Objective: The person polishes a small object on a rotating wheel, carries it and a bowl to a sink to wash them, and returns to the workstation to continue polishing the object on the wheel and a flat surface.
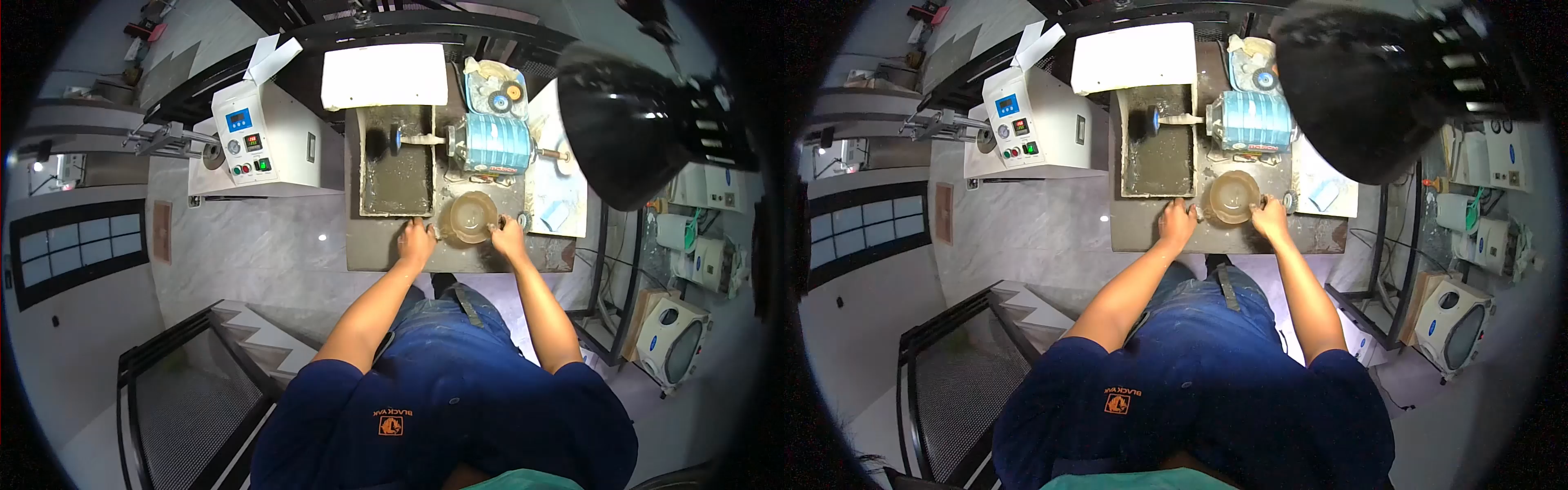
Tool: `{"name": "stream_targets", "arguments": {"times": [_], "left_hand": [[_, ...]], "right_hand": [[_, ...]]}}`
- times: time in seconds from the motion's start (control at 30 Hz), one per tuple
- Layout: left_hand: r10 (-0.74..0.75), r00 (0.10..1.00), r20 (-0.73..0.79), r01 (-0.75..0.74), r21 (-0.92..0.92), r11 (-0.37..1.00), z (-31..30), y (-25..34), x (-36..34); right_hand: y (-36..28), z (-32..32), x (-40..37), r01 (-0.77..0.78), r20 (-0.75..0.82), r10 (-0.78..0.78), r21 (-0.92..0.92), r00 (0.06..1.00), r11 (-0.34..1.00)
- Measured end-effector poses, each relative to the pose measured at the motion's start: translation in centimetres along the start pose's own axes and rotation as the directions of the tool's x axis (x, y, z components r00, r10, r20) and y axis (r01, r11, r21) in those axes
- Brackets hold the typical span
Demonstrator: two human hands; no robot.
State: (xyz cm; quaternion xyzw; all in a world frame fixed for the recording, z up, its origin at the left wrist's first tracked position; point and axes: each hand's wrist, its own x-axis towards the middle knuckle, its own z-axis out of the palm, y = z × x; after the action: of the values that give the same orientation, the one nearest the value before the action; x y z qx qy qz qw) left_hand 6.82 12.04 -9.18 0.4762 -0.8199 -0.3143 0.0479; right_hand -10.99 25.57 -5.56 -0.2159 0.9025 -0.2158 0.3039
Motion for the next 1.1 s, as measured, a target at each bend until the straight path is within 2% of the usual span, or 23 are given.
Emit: {"name": "stream_targets", "arguments": {"times": [0.03,0.1,0.13,0.2,0.23,0.27,0.3,0.33,0.37,0.43,0.47,0.53,0.63,0.7,0.77,0.8,0.83,0.87,0.93,0.97,1.0,1.03,1.1], "left_hand": [[0.007,0.999,0.035,-0.007,0.001,1.0,0.3,0.1,0.2],[0.027,0.99,0.139,-0.032,0.035,0.999,0.5,-0.3,0.2],[0.027,0.984,0.176,-0.031,0.023,0.999,1.0,-1.0,0.0],[0.054,0.975,0.217,-0.054,-0.005,0.999,0.7,-2.0,-0.2],[0.082,0.971,0.223,-0.08,-0.02,0.997,-0.2,-2.3,-0.4],[0.114,0.97,0.214,-0.095,-0.096,0.991,-1.3,-2.6,-0.7],[0.146,0.967,0.21,-0.112,-0.168,0.979,-2.6,-3.3,-1.3],[0.209,0.959,0.192,-0.157,-0.255,0.954,-4.5,-4.0,-1.8],[0.272,0.948,0.165,-0.204,-0.338,0.919,-6.2,-4.9,-1.9],[0.396,0.914,0.09,-0.282,-0.559,0.779,-8.8,-9.1,-2.0],[0.389,0.92,0.049,-0.281,-0.607,0.743,-12.8,-11.1,-2.0],[0.229,0.973,-0.029,-0.188,-0.672,0.717,-18.1,-16.8,-2.0],[0.069,0.982,-0.175,-0.174,-0.704,0.688,-25.7,-28.9,0.8],[-0.075,0.993,-0.086,-0.033,-0.841,0.54,-30.4,-38.5,2.6],[-0.284,0.958,0.05,0.111,-0.972,0.206,-38.7,-45.1,2.2],[-0.364,0.93,0.052,0.128,-0.974,0.187,-43.1,-47.5,1.6],[-0.44,0.896,0.053,0.139,-0.976,0.166,-46.9,-49.8,1.3],[-0.448,0.894,0.026,0.118,-0.977,0.177,-49.8,-52.3,1.5],[-0.513,0.855,-0.069,-0.055,-0.998,0.042,-54.5,-57.0,1.8],[-0.527,0.845,-0.092,-0.071,-0.996,0.06,-56.6,-59.1,2.0],[-0.587,0.804,-0.095,-0.089,-0.995,0.039,-58.7,-61.2,2.2],[-0.647,0.756,-0.1,-0.116,-0.993,0.018,-60.9,-63.2,2.4],[-0.702,0.697,-0.144,-0.183,-0.983,0.02,-63.7,-66.8,1.0]], "right_hand": [[0.9,0.7,0.2,0.007,-0.005,-0.007,-0.02,1.0,1.0],[2.3,2.3,0.4,-0.012,-0.107,0.022,0.093,0.994,0.996],[0.0,1.1,-1.1,-0.063,-0.105,0.077,0.135,0.992,0.989],[-0.7,1.1,-1.9,-0.059,-0.145,0.072,0.094,0.987,0.994],[-1.3,1.0,-2.5,-0.113,-0.167,0.12,0.048,0.979,0.992],[-1.8,0.8,-3.2,-0.176,-0.181,0.166,-0.041,0.969,0.983],[-1.0,1.0,-3.8,-0.202,-0.176,0.196,-0.016,0.965,0.979],[-3.2,0.2,-5.9,-0.287,-0.132,0.299,0.104,0.945,0.952],[0.1,1.1,-5.6,-0.207,-0.219,0.228,0.114,0.949,0.972],[-2.6,1.2,-9.2,-0.131,-0.25,0.175,0.182,0.952,0.975],[-4.6,2.0,-10.8,-0.136,-0.276,0.178,0.162,0.945,0.977],[-12.0,4.2,-15.0,-0.061,-0.256,0.153,0.337,0.955,0.94],[-20.9,10.0,-16.0,-0.072,-0.168,0.14,0.358,0.976,0.931],[-28.6,14.4,-16.7,-0.043,-0.054,0.069,0.392,0.996,0.919],[-34.9,19.4,-16.3,0.13,0.063,-0.175,0.438,0.983,0.889],[-38.5,22.5,-16.1,0.167,0.077,-0.226,0.46,0.971,0.872],[-44.3,24.4,-16.8,0.172,0.157,-0.245,0.377,0.957,0.91],[-47.6,27.5,-15.9,0.249,0.194,-0.325,0.334,0.926,0.909],[-55.2,33.0,-15.0,0.364,0.285,-0.441,0.283,0.851,0.887],[-59.8,35.3,-15.2,0.401,0.334,-0.48,0.28,0.811,0.872],[-64.0,37.6,-15.2,0.376,0.422,-0.519,0.379,0.743,0.846],[-68.0,40.2,-14.2,0.39,0.434,-0.544,0.398,0.718,0.831],[-74.3,45.5,-13.0,0.518,0.489,-0.63,0.36,0.604,0.776]]}}
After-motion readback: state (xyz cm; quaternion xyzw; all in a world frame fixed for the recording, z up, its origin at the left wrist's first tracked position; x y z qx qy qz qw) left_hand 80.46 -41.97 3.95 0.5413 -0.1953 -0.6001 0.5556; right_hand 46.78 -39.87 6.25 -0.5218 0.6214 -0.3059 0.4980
